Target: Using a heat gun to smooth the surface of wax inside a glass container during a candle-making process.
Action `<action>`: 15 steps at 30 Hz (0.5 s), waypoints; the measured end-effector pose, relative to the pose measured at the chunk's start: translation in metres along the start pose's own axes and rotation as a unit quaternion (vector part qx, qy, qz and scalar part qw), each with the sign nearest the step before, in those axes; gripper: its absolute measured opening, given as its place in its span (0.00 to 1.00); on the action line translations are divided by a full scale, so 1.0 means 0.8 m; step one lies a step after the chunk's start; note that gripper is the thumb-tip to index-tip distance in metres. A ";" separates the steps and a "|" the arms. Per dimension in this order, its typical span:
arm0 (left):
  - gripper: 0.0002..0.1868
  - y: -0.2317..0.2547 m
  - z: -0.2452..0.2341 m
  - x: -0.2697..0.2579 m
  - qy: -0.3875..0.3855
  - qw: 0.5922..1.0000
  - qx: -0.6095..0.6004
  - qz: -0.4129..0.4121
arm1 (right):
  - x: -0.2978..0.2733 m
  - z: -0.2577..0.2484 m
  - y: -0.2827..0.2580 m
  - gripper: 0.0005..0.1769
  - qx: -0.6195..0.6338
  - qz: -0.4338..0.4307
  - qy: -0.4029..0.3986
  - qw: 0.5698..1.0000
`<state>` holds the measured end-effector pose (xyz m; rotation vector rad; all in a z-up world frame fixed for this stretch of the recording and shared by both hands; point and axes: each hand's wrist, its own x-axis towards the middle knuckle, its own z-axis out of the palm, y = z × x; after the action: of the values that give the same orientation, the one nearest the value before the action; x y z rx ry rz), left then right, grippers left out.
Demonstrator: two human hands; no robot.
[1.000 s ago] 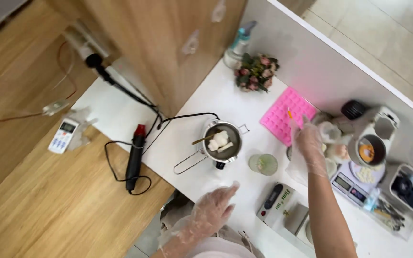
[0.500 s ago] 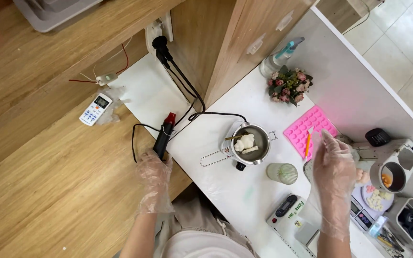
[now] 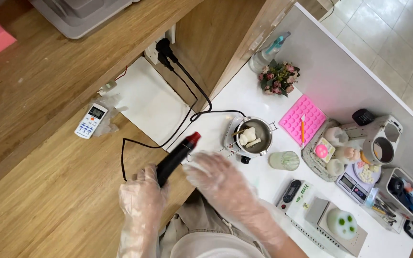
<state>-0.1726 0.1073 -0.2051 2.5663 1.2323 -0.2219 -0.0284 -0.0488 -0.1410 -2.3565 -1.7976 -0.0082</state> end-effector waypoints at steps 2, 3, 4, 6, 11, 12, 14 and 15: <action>0.31 0.004 -0.033 -0.023 0.089 0.993 -0.002 0.083 | 0.022 0.013 -0.030 0.33 -0.006 -0.090 0.048 0.995; 0.36 0.011 -0.054 -0.033 0.040 0.996 -0.008 0.075 | 0.032 0.013 -0.041 0.31 0.077 -0.098 0.036 0.992; 0.40 0.019 -0.075 -0.045 -0.007 0.998 -0.014 0.064 | 0.042 0.012 -0.051 0.31 0.160 -0.108 0.025 0.981; 0.35 0.017 -0.103 -0.055 0.059 0.991 -0.056 0.107 | 0.039 0.001 -0.046 0.33 0.146 -0.105 0.030 0.983; 0.42 0.020 -0.161 -0.065 0.056 0.980 -0.106 0.161 | -0.010 -0.011 -0.015 0.46 0.064 -0.029 0.036 0.997; 0.40 0.017 -0.159 -0.068 0.050 0.978 -0.100 0.174 | -0.027 -0.014 -0.006 0.44 0.143 0.063 0.037 0.987; 0.38 0.009 -0.137 -0.075 0.046 0.975 -0.093 0.195 | -0.058 -0.035 0.003 0.42 0.219 0.158 0.044 0.962; 0.35 0.005 -0.116 -0.077 0.029 0.979 -0.090 0.179 | -0.072 -0.052 0.004 0.42 0.220 0.147 0.123 0.957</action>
<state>-0.2063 0.0889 -0.1002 2.5890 0.7480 0.0401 -0.0369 -0.1102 -0.1068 -2.1569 -1.1788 0.1202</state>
